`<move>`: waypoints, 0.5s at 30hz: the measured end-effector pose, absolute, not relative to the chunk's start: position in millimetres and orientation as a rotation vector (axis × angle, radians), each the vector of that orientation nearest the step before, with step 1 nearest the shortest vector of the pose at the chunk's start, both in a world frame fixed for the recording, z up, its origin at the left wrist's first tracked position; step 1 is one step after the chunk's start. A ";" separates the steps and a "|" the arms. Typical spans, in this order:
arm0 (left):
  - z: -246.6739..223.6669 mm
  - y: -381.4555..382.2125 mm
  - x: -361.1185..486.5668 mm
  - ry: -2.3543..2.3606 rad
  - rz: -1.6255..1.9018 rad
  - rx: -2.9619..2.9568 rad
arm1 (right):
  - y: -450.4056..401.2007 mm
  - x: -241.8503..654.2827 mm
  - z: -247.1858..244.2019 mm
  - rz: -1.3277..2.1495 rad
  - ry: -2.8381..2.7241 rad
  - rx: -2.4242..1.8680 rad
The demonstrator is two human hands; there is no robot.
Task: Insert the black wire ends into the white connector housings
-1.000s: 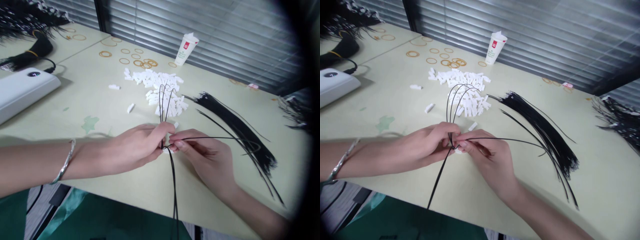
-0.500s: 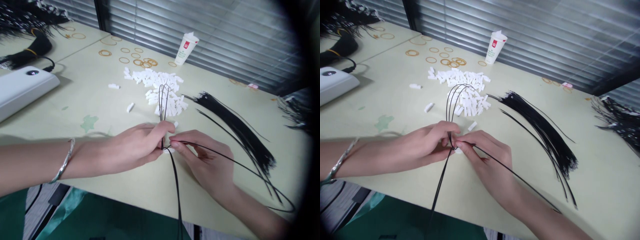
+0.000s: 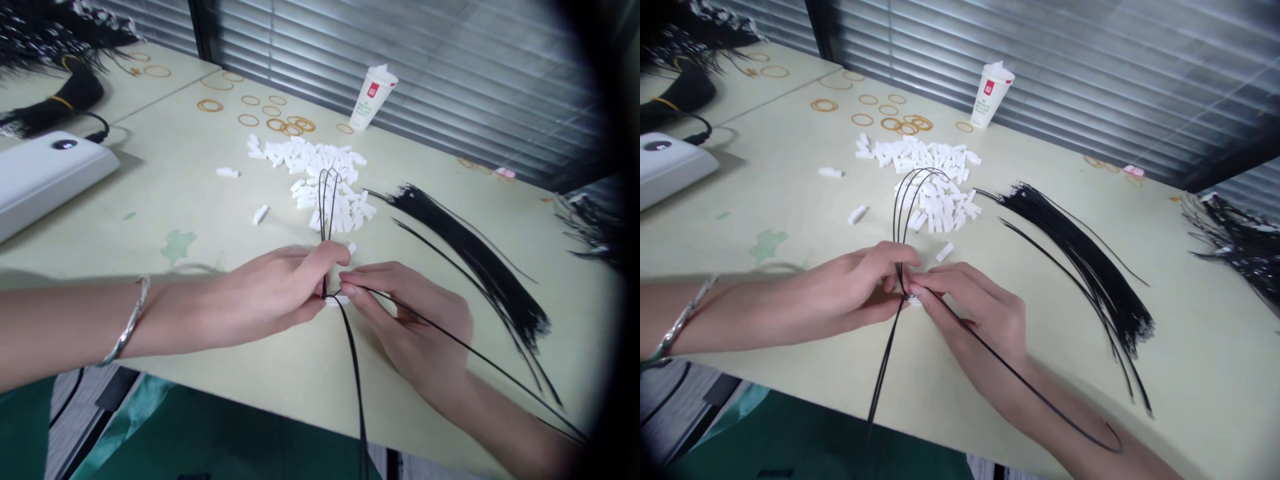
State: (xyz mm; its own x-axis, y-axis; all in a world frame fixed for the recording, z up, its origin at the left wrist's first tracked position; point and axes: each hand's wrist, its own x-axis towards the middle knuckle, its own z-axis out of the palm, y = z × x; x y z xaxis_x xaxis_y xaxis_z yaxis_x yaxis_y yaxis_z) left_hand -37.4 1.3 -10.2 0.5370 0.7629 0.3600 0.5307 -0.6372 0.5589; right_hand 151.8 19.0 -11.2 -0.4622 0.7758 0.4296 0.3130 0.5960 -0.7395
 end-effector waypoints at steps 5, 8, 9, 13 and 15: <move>-12.6 1.7 -37.3 1.076 0.831 2.362 | 18.2 152.6 -10.3 0.782 -2.052 -0.843; -13.3 2.0 -37.7 1.067 0.822 2.367 | 18.8 152.6 -10.9 0.790 -2.062 -0.852; -13.4 2.1 -38.0 1.064 0.827 2.377 | 19.2 152.4 -11.3 0.800 -2.052 -0.849; -13.2 1.9 -38.6 1.090 0.845 2.401 | 21.6 151.0 -12.3 0.820 -2.056 -0.821; -12.6 1.9 -38.6 1.089 0.830 2.404 | 23.2 150.4 -12.4 0.755 -2.133 -0.805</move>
